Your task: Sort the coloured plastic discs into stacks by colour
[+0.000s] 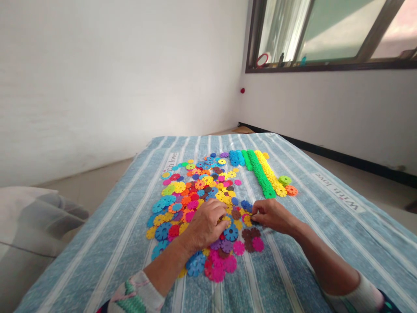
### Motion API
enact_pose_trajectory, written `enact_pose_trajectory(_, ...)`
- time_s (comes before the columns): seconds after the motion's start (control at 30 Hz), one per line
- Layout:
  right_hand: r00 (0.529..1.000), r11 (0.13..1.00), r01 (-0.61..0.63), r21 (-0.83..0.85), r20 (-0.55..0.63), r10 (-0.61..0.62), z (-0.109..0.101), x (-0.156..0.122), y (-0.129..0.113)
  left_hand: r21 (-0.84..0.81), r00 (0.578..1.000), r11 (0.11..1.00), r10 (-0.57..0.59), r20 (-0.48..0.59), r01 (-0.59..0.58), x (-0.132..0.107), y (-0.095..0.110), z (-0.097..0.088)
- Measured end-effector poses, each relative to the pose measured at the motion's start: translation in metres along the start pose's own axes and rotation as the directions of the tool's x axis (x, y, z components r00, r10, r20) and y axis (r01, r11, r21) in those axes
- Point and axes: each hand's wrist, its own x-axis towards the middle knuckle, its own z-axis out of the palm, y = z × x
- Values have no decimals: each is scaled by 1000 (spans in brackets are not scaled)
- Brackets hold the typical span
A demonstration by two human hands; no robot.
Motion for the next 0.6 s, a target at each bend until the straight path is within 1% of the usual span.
enact_pose_trajectory(0.07, 1000, 1000, -19, -11, 3, 19, -3, -1, 2, -32, 999, 999, -39, -27, 38, 0, -3, -1)
enact_pose_trajectory(0.17, 999, 998, -39, -53, 15, 40, -6, -2, 7, -60, 995, 996, -65, -79, 60, 0, -6, -2)
enact_pose_trajectory(0.3, 999, 988, -33, -148, -27, 29, -7, -4, 7, -4, 982, 996, -87, -168, 87, 1, -11, -6)
enact_pose_trajectory(0.4, 1000, 991, 23, -134, -13, -25, -5, -6, -1, 47, 965, 991, -114, -236, 129, 4, -19, -13)
enact_pose_trajectory(0.5, 994, 983, 113, -142, 27, -110, 1, -6, -9, 100, 940, 971, -183, -288, 219, 5, -31, -25)
enact_pose_trajectory(0.6, 989, 972, 145, -183, 65, -135, 6, -6, -10, 155, 901, 923, -291, -321, 353, 4, -49, -41)
